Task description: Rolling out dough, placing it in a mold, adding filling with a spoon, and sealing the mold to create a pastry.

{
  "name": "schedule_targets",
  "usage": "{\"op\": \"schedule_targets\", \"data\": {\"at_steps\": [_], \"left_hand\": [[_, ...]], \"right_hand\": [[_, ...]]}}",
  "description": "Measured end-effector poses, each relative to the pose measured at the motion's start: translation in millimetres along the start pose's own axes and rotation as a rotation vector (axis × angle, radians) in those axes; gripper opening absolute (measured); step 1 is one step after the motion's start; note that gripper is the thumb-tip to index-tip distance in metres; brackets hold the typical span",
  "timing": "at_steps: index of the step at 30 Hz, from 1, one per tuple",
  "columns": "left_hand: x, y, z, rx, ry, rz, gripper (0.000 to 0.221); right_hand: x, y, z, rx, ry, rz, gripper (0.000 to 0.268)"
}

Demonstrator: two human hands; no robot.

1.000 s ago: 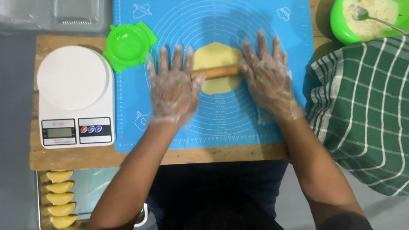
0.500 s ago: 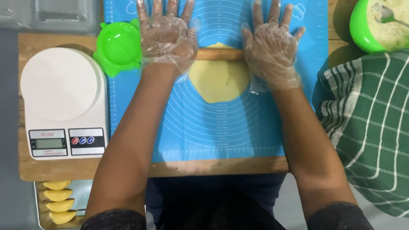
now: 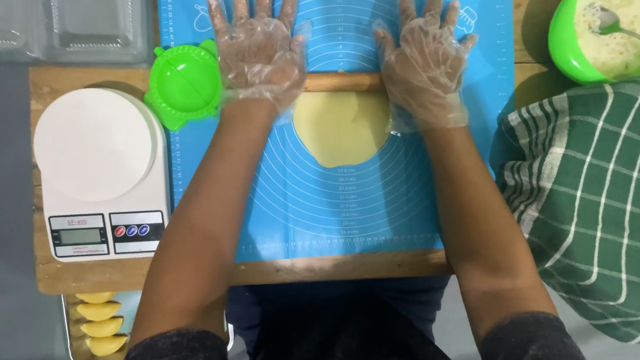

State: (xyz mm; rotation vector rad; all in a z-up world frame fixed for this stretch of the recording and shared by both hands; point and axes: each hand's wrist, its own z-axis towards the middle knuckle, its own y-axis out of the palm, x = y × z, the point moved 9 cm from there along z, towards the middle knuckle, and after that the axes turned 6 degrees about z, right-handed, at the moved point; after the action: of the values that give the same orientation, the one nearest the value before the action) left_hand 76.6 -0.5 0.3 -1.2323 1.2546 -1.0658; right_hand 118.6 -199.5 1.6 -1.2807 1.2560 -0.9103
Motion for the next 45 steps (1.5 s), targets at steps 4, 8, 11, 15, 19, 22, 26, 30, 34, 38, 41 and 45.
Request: {"op": "schedule_targets", "data": {"at_steps": [4,8,11,15,19,22,26,30,34,38,41,45], "left_hand": [[11.3,-19.7,-36.6,0.039,0.056,-0.063,0.065],[25.4,-3.5,-70.8,0.233,0.402,-0.073,0.048],[20.5,4.9,-76.6,0.118,0.31,-0.044,0.052],[29.0,21.0,-78.3,0.171,0.278,0.034,0.049],[41.2,2.1,-95.0,0.163,0.245,0.124,0.046],[59.4,2.6,-100.1,0.097,0.28,0.125,0.043],[68.3,-2.6,-95.6,0.005,0.286,0.063,0.052],[59.9,-31.0,-73.4,-0.083,0.193,-0.164,0.07],[45.5,-0.8,-37.0,-0.128,0.136,-0.081,0.071],[40.2,-4.3,-13.6,-0.216,0.083,-0.055,0.071],[36.4,4.5,0.7,-0.095,0.066,-0.076,0.067],[32.1,10.8,9.0,-0.032,0.058,-0.073,0.066]], "right_hand": [[-7.5,-23.8,-26.2,0.142,-0.064,0.079,0.059],[1.4,-14.1,-56.3,0.114,-0.046,0.105,0.057],[9.3,-2.3,-61.2,0.121,-0.024,0.074,0.059],[15.1,-8.8,-75.5,0.102,-0.012,0.213,0.056],[14.8,-18.5,-107.2,0.003,0.008,0.236,0.059],[20.2,-20.2,-123.8,-0.047,0.038,0.224,0.06],[18.3,-15.1,-117.7,-0.118,0.005,0.061,0.063],[17.7,-9.0,-82.1,-0.056,-0.04,0.02,0.06],[7.8,-12.1,-40.7,0.011,-0.125,-0.028,0.061],[3.9,-2.3,-2.8,0.053,-0.196,-0.141,0.061],[-2.8,-5.0,13.7,-0.088,-0.135,-0.064,0.066],[-5.8,-4.8,22.1,-0.044,-0.171,-0.049,0.066]]}}
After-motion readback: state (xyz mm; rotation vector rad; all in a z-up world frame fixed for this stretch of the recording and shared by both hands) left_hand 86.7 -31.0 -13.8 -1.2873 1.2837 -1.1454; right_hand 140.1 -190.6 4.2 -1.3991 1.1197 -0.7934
